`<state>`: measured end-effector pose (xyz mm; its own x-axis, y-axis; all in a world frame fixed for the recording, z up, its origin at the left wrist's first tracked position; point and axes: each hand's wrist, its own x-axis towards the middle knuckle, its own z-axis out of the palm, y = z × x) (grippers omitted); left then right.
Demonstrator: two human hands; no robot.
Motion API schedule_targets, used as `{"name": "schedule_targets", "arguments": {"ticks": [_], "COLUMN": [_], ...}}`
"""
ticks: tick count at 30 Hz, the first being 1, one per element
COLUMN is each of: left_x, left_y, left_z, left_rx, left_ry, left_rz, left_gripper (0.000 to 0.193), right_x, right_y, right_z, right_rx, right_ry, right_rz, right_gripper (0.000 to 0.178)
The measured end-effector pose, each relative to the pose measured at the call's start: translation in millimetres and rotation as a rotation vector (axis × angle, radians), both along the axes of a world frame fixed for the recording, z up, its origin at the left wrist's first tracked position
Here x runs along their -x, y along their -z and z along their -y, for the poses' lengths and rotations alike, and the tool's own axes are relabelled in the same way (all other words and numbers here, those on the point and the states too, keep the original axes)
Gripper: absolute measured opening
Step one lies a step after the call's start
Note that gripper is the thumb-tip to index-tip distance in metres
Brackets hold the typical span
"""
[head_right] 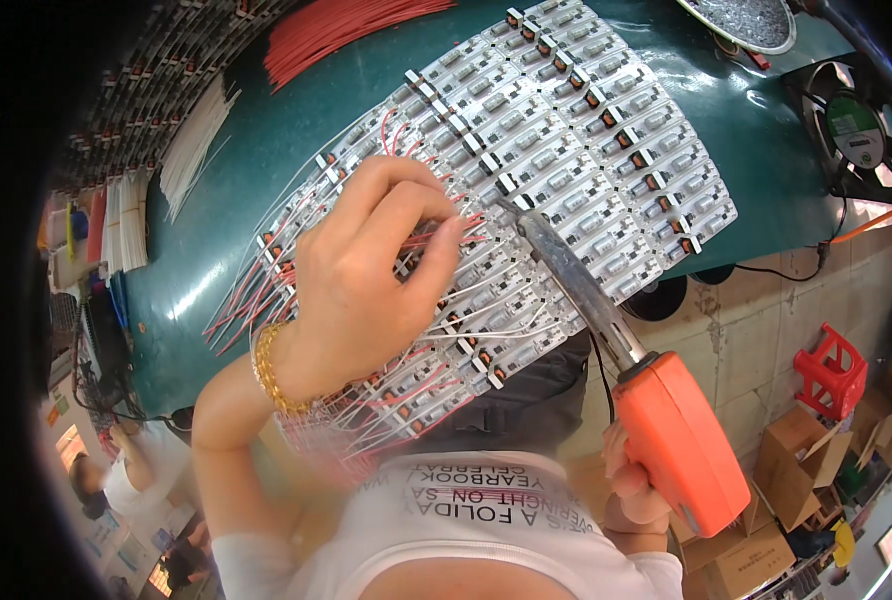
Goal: The person uses a soldering iron to attach white and red wires to a grid of electronic components on a workbench. They repeatedly pick up individual wires, position them against the component terminals, and apply the soldering iron to secure the connections.
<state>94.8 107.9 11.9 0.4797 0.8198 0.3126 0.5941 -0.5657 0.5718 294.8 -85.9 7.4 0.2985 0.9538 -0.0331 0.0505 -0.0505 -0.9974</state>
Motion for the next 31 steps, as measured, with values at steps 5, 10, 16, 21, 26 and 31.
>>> {"name": "schedule_targets", "arguments": {"ticks": [5, 10, 16, 21, 26, 31], "left_x": [4, -2, -5, -5, -6, -4], "left_y": [-11, -2, 2, 4, 4, 1], "left_z": [-2, 6, 9, 9, 9, 9], "left_rx": [0.129, 0.051, -0.015, -0.035, -0.046, -0.053], "left_ry": [0.054, 0.048, 0.033, 0.032, 0.04, 0.038], "left_rz": [0.101, 0.06, 0.019, 0.032, 0.029, 0.009], "left_gripper": [0.01, 0.012, 0.013, 0.013, 0.013, 0.013], "right_x": [-3, -7, -8, -10, -9, -4], "right_y": [-3, 3, 7, 16, 10, 2], "right_z": [-1, 11, 29, 36, 23, 18], "right_rx": [-0.034, -0.038, 0.076, 0.037, -0.065, 0.011], "right_ry": [0.006, -0.01, 0.088, 0.118, 0.02, 0.025], "right_rz": [-0.048, -0.036, -0.052, 0.012, 0.038, -0.002], "right_gripper": [0.077, 0.074, 0.071, 0.072, 0.07, 0.073]}}
